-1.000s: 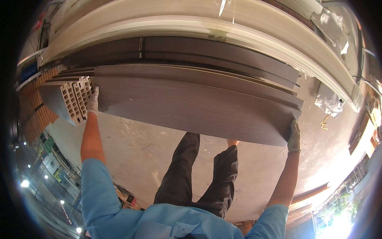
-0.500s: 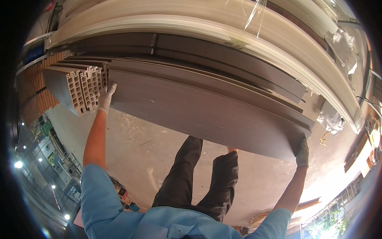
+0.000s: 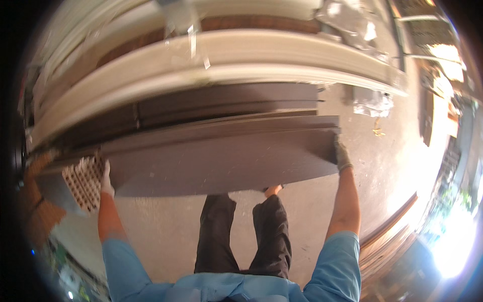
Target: The person picks up dark rectangular panels from a stack, places them on a metal workbench, and uses a blue utility knife to cut along the edges. They then insert a thin strip into the cut groove and stack the finished panels with others.
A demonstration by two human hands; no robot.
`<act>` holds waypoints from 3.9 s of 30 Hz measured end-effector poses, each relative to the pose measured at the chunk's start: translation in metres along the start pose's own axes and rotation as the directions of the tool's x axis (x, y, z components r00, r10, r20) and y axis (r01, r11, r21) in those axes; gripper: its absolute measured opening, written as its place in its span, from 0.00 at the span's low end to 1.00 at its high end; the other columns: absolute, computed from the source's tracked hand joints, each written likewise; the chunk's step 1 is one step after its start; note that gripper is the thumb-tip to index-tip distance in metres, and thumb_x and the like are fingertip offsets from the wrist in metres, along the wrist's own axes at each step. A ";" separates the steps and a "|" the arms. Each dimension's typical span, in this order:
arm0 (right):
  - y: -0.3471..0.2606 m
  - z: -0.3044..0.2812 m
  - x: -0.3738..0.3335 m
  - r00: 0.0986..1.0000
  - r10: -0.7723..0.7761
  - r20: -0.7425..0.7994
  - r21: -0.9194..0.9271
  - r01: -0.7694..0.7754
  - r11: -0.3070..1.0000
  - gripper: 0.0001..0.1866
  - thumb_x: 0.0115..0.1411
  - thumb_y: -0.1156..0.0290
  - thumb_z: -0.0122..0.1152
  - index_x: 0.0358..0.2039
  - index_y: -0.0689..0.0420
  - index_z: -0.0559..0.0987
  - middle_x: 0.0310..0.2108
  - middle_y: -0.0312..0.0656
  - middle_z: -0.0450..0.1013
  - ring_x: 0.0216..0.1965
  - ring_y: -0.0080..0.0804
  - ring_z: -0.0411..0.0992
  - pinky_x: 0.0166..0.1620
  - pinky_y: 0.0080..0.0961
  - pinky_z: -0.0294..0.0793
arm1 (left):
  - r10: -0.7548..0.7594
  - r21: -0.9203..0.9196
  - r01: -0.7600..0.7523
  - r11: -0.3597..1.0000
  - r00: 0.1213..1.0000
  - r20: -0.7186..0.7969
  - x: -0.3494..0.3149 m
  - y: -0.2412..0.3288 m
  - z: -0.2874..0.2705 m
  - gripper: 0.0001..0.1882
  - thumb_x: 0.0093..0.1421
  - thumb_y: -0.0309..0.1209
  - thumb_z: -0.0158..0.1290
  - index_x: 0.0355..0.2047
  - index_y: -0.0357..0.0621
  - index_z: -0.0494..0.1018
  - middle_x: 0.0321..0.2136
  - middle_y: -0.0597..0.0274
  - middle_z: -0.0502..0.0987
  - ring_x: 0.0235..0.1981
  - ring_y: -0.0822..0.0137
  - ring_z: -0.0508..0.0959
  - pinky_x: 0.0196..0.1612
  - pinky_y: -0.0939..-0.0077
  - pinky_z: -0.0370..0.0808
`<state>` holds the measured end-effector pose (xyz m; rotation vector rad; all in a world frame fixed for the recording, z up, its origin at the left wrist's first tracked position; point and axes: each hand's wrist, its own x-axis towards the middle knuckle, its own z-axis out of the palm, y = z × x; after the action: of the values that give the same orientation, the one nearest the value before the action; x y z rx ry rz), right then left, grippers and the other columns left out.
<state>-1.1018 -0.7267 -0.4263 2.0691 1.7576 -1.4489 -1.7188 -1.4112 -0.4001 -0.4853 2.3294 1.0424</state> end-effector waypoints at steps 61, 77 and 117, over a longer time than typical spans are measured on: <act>0.403 -0.675 -0.090 0.833 0.493 -0.250 0.967 0.237 0.090 0.51 0.61 0.27 0.41 0.69 0.58 0.57 0.67 0.44 0.59 0.65 0.45 0.59 0.67 0.43 0.56 | 0.668 -0.209 -0.769 0.604 0.345 0.660 -0.828 0.755 1.010 0.26 0.53 0.43 0.67 0.48 0.41 0.78 0.42 0.57 0.80 0.41 0.63 0.79 0.47 0.67 0.76; 0.240 -0.709 0.108 0.970 0.235 -0.061 0.983 0.099 -0.153 0.49 0.61 0.27 0.39 0.69 0.53 0.56 0.69 0.42 0.57 0.67 0.44 0.56 0.68 0.44 0.52 | 0.833 0.150 -0.955 0.254 0.295 0.469 -0.932 1.018 1.135 0.37 0.49 0.48 0.69 0.54 0.37 0.74 0.50 0.52 0.78 0.54 0.59 0.74 0.58 0.69 0.66; -0.327 -0.870 0.328 0.870 -0.487 0.077 0.997 -0.063 0.045 0.23 0.69 0.50 0.50 0.50 0.58 0.74 0.40 0.37 0.71 0.37 0.29 0.70 0.43 0.25 0.72 | 0.805 -0.528 -0.640 0.559 0.266 0.530 -0.882 1.064 1.219 0.54 0.54 0.52 0.64 0.68 0.34 0.47 0.62 0.44 0.63 0.64 0.53 0.64 0.64 0.66 0.62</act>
<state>-0.8753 0.1327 -0.0016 1.2986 0.7460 -3.6384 -1.1765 0.2884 0.0609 0.9776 1.5907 1.5204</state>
